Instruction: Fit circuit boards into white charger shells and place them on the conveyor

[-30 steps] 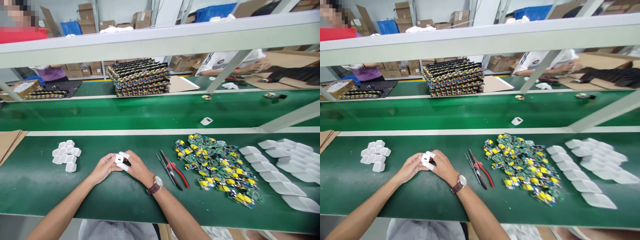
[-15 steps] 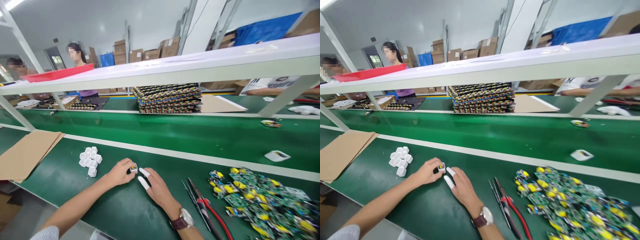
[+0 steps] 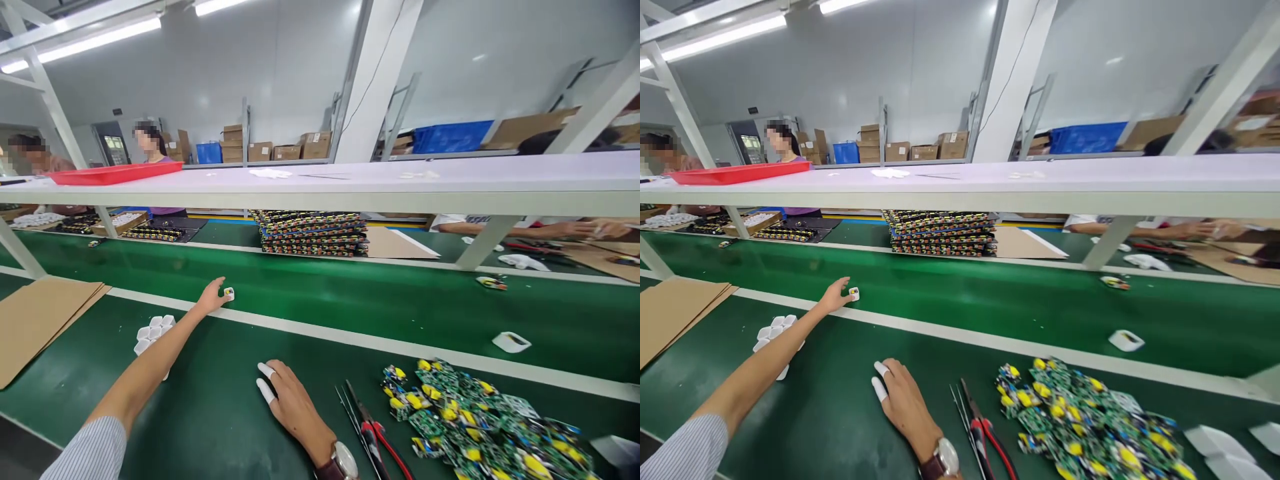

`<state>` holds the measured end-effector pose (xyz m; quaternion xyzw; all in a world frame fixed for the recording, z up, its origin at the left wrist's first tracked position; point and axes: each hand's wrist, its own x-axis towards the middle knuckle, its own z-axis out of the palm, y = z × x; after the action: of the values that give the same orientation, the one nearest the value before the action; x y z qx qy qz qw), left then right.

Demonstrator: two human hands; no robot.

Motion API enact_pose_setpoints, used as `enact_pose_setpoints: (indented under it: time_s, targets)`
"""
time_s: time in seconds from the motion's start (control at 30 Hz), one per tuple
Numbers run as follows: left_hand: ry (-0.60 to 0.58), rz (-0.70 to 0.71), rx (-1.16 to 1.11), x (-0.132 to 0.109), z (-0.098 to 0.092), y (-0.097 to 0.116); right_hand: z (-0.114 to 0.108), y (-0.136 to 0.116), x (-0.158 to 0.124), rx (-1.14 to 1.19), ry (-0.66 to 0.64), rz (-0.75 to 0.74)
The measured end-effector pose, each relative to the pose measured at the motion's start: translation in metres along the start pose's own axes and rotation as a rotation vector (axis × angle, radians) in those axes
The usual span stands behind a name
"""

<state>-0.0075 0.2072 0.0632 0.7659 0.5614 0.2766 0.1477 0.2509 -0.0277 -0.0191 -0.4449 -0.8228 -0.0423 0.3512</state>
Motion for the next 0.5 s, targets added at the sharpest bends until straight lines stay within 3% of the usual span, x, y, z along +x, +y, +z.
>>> enact_pose_setpoints:
  time_s: [0.07, 0.17, 0.3, 0.4, 0.5]
  targets:
    - [0.039, 0.038, -0.019, -0.015, -0.022, -0.003, -0.002, -0.002, 0.001, -0.025, -0.023, -0.019]
    - [0.063, 0.097, -0.012, -0.047, -0.071, -0.008, -0.005, -0.005, 0.0, -0.036, -0.096, -0.052]
    - [-0.031, 0.162, 0.083, -0.109, -0.126, -0.02, -0.004, -0.005, -0.002, -0.022, -0.145, -0.091]
    - [-0.139, 0.18, 0.303, -0.153, -0.131, -0.033, -0.002, -0.005, 0.0, 0.007, -0.111, -0.098]
    - [-0.156, 0.194, 0.439, -0.176, -0.113, -0.038, -0.004, -0.01, 0.004, 0.045, -0.147, -0.056]
